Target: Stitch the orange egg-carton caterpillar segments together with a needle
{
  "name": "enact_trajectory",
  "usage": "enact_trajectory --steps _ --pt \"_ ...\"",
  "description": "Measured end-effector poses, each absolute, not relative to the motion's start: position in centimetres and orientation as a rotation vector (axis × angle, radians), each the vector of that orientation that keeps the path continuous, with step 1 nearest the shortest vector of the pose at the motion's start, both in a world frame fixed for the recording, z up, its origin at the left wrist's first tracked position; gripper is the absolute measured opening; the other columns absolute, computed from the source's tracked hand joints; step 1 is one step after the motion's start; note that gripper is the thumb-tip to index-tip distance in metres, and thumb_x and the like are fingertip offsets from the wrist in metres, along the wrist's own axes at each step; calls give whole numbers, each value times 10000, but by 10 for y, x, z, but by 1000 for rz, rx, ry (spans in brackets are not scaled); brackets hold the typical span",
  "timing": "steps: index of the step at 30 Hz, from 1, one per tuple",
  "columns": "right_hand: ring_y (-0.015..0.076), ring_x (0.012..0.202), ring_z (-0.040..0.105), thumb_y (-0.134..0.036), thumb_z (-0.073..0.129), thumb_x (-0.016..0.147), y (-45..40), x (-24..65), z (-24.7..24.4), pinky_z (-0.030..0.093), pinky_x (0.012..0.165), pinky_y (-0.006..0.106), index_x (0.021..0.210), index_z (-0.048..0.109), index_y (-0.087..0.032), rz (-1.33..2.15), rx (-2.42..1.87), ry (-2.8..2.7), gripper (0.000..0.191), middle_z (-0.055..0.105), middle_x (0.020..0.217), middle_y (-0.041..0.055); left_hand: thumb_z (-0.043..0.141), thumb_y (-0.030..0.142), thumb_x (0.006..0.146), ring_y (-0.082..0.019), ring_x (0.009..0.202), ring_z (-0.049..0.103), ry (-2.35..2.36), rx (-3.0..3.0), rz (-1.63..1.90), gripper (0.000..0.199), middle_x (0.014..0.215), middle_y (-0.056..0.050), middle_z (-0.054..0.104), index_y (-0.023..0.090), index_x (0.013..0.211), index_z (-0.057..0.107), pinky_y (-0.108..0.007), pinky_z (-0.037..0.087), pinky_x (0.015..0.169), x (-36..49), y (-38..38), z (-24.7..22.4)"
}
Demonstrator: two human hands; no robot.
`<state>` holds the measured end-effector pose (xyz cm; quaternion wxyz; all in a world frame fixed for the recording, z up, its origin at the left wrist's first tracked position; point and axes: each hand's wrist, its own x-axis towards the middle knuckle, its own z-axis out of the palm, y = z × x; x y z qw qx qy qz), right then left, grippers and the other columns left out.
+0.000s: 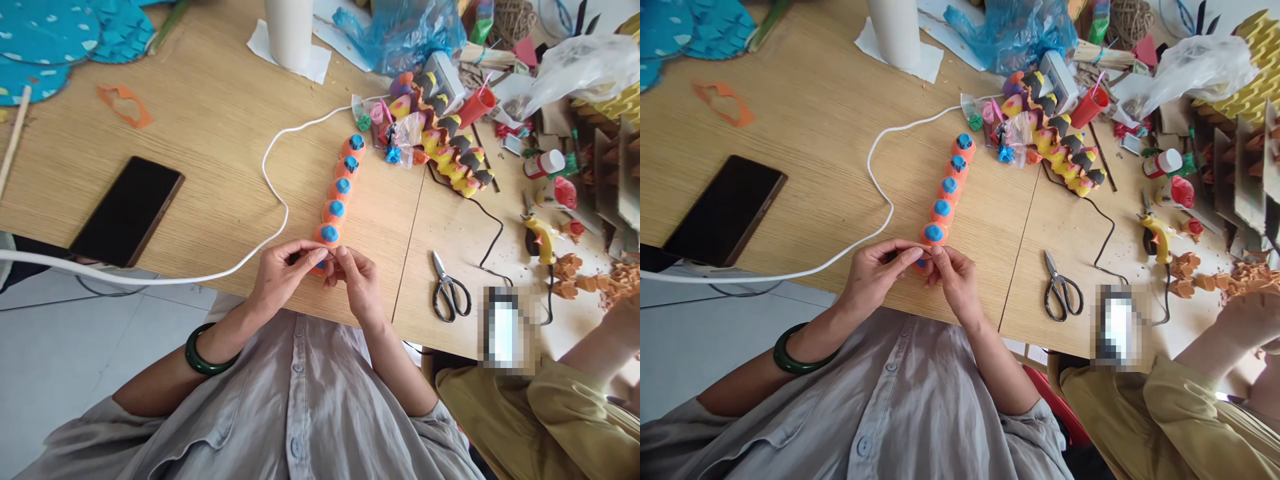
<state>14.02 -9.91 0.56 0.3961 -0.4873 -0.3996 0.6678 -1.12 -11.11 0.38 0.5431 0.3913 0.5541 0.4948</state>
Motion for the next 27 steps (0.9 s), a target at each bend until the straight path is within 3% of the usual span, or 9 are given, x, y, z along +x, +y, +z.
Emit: enact_trajectory --steps 8,14,19,23,27 --pt "89 494 552 -637 667 927 -100 143 9 513 515 255 776 713 -202 1631 -1260 -936 463 606 633 -32 804 354 863 -115 591 583 1342 938 1176 160 672 0 713 198 830 818 -239 454 560 -11 -110 6" --pt "75 488 547 -532 825 828 -104 140 10 563 489 233 783 711 -209 1623 -1218 -917 346 638 663 -46 823 422 871 -94 586 521 1296 898 1175 223 699 -4 692 201 887 840 -222 414 545 -12 -112 3" --pt "64 483 523 -492 834 825 -103 138 6 559 468 216 783 717 -205 1602 -1218 -888 313 658 672 -44 769 536 906 -66 539 350 1224 749 1141 375 581 33 444 170 923 850 -205 292 491 -11 -113 5" --pt "65 481 522 -491 830 828 -102 139 5 558 467 215 783 722 -208 1613 -1219 -871 306 661 669 -43 784 549 887 -47 518 291 1147 632 1098 384 590 56 321 173 926 849 -190 226 476 -11 -112 6" --pt "65 479 514 -513 822 832 -103 139 5 554 466 216 785 713 -210 1640 -1209 -890 326 626 640 -52 823 513 862 -40 497 327 1133 629 1087 337 582 43 435 177 856 839 -189 248 460 -12 -112 2"
